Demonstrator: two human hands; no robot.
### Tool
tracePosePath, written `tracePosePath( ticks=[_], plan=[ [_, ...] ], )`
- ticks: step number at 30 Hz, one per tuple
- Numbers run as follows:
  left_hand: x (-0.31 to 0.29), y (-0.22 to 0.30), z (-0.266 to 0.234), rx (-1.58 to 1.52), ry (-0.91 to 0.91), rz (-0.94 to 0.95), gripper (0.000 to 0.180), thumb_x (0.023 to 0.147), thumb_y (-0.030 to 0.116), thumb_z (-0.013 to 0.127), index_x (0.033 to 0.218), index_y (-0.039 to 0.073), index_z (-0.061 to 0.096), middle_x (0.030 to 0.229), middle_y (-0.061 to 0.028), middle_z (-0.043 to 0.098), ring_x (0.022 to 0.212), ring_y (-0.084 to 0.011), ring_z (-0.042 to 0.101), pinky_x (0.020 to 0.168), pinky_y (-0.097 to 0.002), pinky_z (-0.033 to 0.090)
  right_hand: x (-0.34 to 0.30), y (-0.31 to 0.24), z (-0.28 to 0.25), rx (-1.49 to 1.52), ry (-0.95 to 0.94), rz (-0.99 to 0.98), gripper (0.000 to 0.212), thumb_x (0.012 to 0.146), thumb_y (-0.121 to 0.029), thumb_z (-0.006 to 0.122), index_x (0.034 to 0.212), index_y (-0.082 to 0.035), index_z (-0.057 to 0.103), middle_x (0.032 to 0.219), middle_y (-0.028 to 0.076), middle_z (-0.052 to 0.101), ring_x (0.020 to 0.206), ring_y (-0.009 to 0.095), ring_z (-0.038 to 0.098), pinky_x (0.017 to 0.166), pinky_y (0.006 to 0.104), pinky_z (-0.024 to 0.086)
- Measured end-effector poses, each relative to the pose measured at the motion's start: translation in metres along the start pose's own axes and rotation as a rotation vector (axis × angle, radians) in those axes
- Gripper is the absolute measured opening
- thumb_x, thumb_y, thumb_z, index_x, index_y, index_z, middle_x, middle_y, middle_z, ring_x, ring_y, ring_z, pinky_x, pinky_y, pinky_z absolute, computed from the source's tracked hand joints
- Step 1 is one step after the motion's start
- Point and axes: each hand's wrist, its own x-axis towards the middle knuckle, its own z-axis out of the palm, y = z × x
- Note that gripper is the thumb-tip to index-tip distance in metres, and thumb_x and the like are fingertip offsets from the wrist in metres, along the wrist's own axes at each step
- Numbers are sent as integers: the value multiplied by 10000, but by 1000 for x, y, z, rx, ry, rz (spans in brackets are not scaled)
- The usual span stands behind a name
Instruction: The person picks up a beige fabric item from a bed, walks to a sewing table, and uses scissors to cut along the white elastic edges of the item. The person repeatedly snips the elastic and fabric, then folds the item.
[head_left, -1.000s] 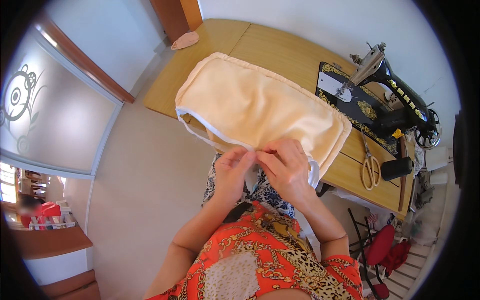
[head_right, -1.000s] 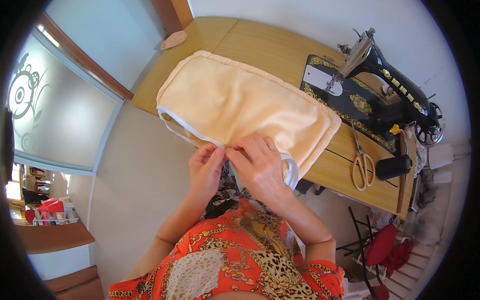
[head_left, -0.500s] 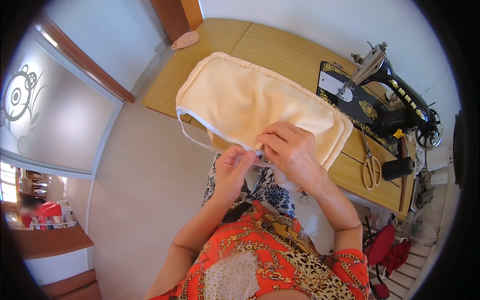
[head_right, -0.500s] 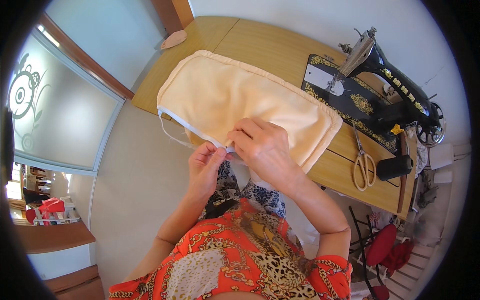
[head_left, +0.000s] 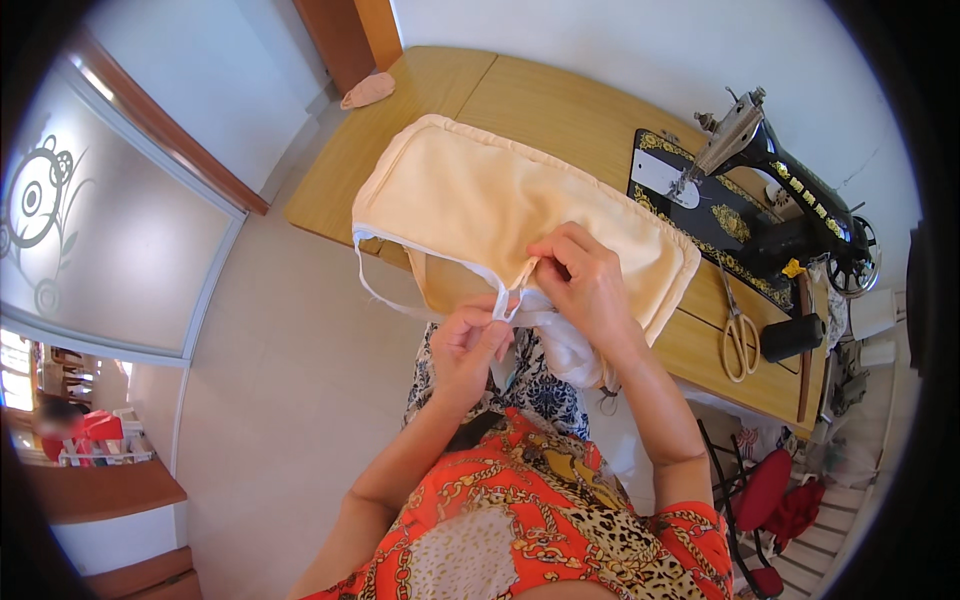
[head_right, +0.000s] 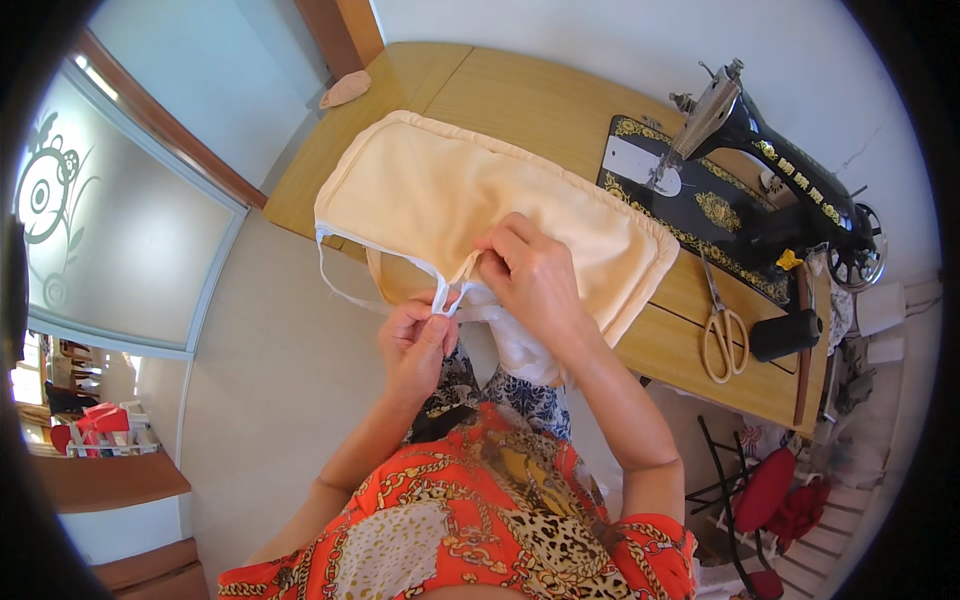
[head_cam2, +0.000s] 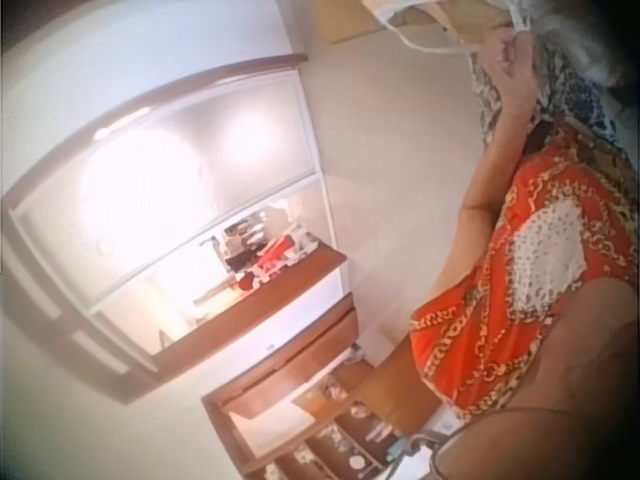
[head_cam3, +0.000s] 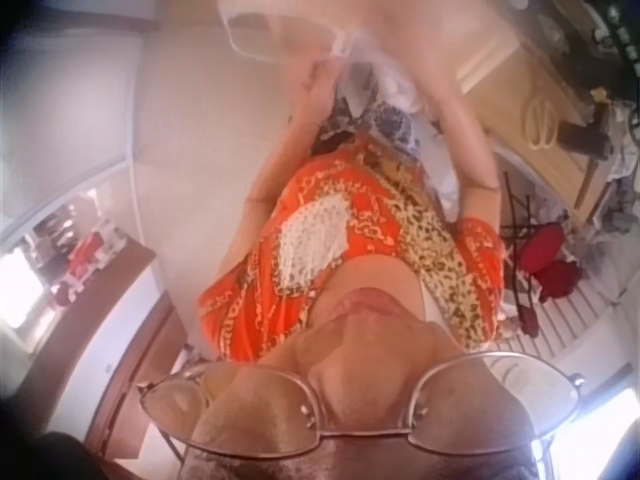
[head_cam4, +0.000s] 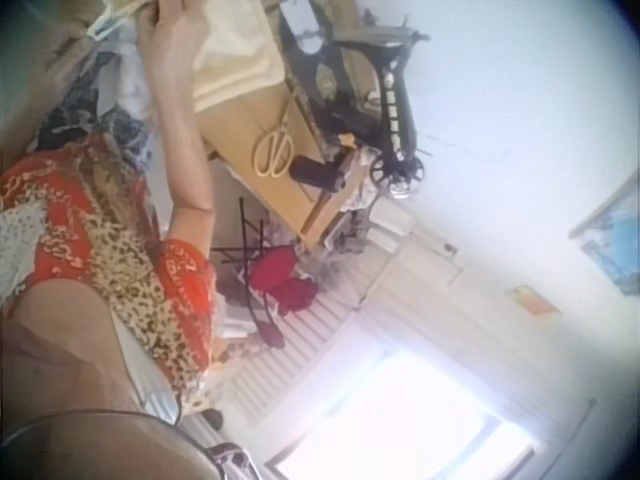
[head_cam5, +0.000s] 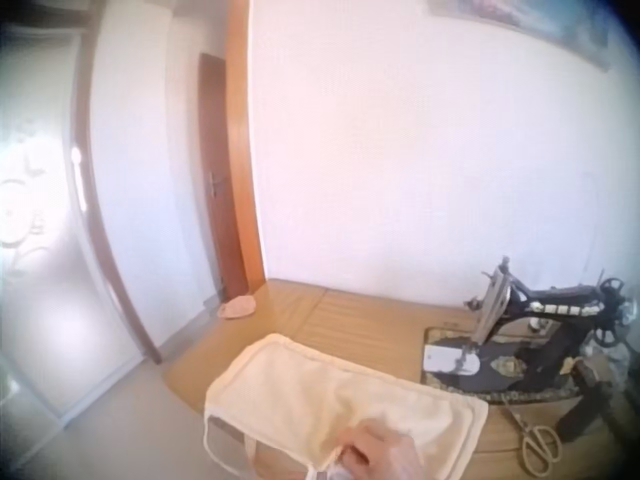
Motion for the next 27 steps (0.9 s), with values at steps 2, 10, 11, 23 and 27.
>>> tracePosePath(
  ticks=[2,10,11,23,27],
  plan=[
    [0,2,-2,-222,3,-144,51,843,48,557,862,27,515,927,-118,575,624,-120,508,530,-231,424,1,-2,0,22,-6,-99,181,667,30,591,838,-25,618,836,90,589,566,228,583,508,298,465],
    [8,13,6,-430,-15,-298,86,855,99,556,877,31,508,828,-73,586,623,-116,518,548,-235,436,7,-41,-20,142,-257,-47,219,686,-21,610,901,-50,588,840,89,571,620,242,581,525,307,475],
    [9,12,6,-371,-6,-311,91,860,111,553,879,34,507,813,-68,582,626,-114,518,549,-232,434,6,-38,-17,93,-259,-86,198,688,-30,614,884,-47,591,827,89,566,631,243,579,533,310,477],
    [11,12,4,106,-13,-76,56,874,86,534,869,32,519,778,-2,517,706,-78,469,658,-204,382,11,-25,-11,-56,-259,-227,49,667,-27,621,682,-34,575,677,71,522,626,243,551,530,331,460],
    [17,10,4,188,-20,105,33,852,45,545,860,21,524,805,-24,522,726,-109,480,690,-228,393,8,-22,1,35,-181,-82,63,672,5,615,672,-9,553,643,100,530,569,222,531,507,291,430]
  ],
)
